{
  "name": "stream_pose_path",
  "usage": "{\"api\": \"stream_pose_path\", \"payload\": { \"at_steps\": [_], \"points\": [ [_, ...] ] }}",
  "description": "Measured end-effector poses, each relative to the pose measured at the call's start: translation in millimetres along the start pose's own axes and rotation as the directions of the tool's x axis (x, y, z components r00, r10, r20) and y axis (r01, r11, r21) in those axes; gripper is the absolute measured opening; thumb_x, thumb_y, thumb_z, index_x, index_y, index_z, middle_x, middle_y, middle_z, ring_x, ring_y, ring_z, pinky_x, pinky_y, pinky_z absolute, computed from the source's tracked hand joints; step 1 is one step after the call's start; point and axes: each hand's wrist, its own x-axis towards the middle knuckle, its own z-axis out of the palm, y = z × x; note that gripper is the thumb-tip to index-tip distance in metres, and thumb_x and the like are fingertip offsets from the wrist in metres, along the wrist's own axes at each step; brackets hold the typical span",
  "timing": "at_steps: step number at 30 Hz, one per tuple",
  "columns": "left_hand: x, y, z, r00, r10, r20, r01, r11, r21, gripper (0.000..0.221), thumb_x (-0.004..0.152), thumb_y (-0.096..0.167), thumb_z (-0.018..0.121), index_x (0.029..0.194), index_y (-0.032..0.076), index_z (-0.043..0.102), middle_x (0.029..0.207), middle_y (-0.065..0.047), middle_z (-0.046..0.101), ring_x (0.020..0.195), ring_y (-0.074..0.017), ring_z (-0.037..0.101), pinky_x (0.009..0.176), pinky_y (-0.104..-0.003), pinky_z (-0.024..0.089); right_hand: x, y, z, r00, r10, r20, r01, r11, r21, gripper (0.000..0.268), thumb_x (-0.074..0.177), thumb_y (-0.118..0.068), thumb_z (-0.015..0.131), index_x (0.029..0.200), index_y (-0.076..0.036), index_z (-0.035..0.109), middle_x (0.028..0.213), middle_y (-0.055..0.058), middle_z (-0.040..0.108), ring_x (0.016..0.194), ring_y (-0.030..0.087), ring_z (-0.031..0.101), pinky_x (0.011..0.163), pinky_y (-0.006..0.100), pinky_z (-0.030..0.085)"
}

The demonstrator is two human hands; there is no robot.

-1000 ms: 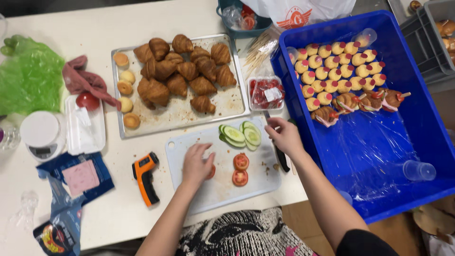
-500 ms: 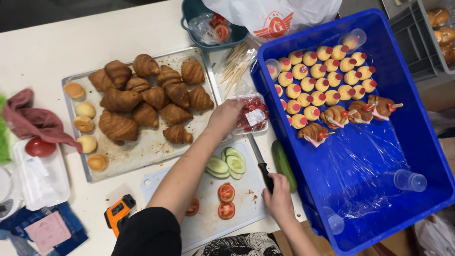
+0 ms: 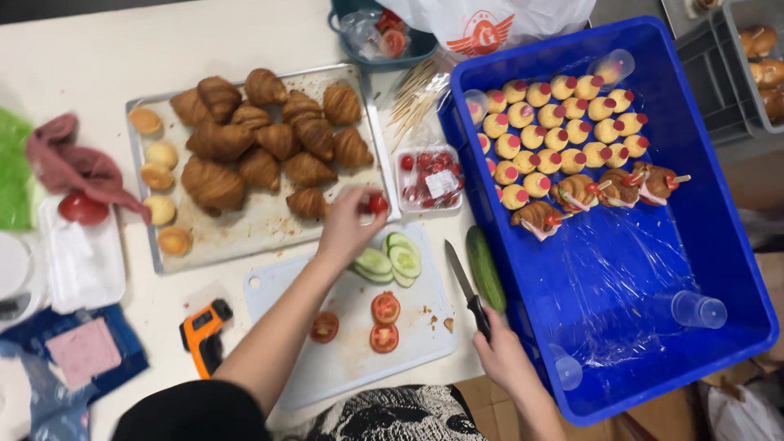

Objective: The person prepares a croissant sandwich by slicing a tomato and ham, then assembling them with a cucumber slice into a croissant and securing it with a toothpick.

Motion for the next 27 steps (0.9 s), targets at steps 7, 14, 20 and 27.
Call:
{"api": "stream_pose_path", "payload": {
  "at_steps": [7, 14, 20, 27],
  "points": [
    [-219, -32, -7, 0.946, -0.318, 0.064, 0.324, 0.939, -0.114, 0.032, 0.081, 0.019, 0.082, 0.111, 0.01, 0.075, 0.105, -0.009, 0.079, 0.088, -0.0185, 0.076, 0.082, -0.031, 0.063, -64, -24, 33, 0.916, 0.123, 0.383, -0.358, 0.683, 0.636, 0.025, 0.089, -0.005, 0.059, 0.113, -0.008, 0.053, 0.077, 0.001, 0.062, 0.047, 0.011, 0.049, 0.039, 0.028, 0.037],
    [-267, -74, 3, 0.994, 0.047, -0.094, -0.037, 0.994, 0.105, 0.031, 0.081, 0.01, 0.077, 0.11, 0.004, 0.067, 0.114, -0.013, 0.069, 0.109, -0.0304, 0.067, 0.097, -0.039, 0.055, -86, -78, 107, 0.853, 0.223, 0.472, -0.511, 0.541, 0.667, 0.026, 0.106, -0.031, 0.045, 0.102, -0.009, 0.059, 0.063, -0.003, 0.048, 0.041, 0.008, 0.037, 0.036, 0.024, 0.025],
    [-269, -82, -18, 0.989, 0.143, -0.048, -0.138, 0.986, 0.099, 0.029, 0.083, 0.009, 0.077, 0.111, 0.006, 0.074, 0.116, -0.012, 0.069, 0.107, -0.0286, 0.068, 0.092, -0.038, 0.057, -96, -80, 157, 0.93, 0.162, 0.331, -0.345, 0.699, 0.627, 0.038, 0.11, -0.033, 0.046, 0.092, -0.003, 0.061, 0.058, 0.001, 0.047, 0.043, 0.01, 0.04, 0.039, 0.025, 0.031],
    [-264, -93, -8, 0.96, 0.274, -0.06, -0.269, 0.96, 0.075, 0.028, 0.084, 0.011, 0.081, 0.109, 0.003, 0.073, 0.115, -0.011, 0.074, 0.106, -0.0283, 0.071, 0.093, -0.036, 0.059, -134, -62, 189, 0.962, 0.181, 0.205, -0.271, 0.726, 0.631, 0.031, 0.106, -0.027, 0.05, 0.1, -0.002, 0.068, 0.064, -0.003, 0.054, 0.056, 0.006, 0.047, 0.051, 0.025, 0.038]
  ]
}}
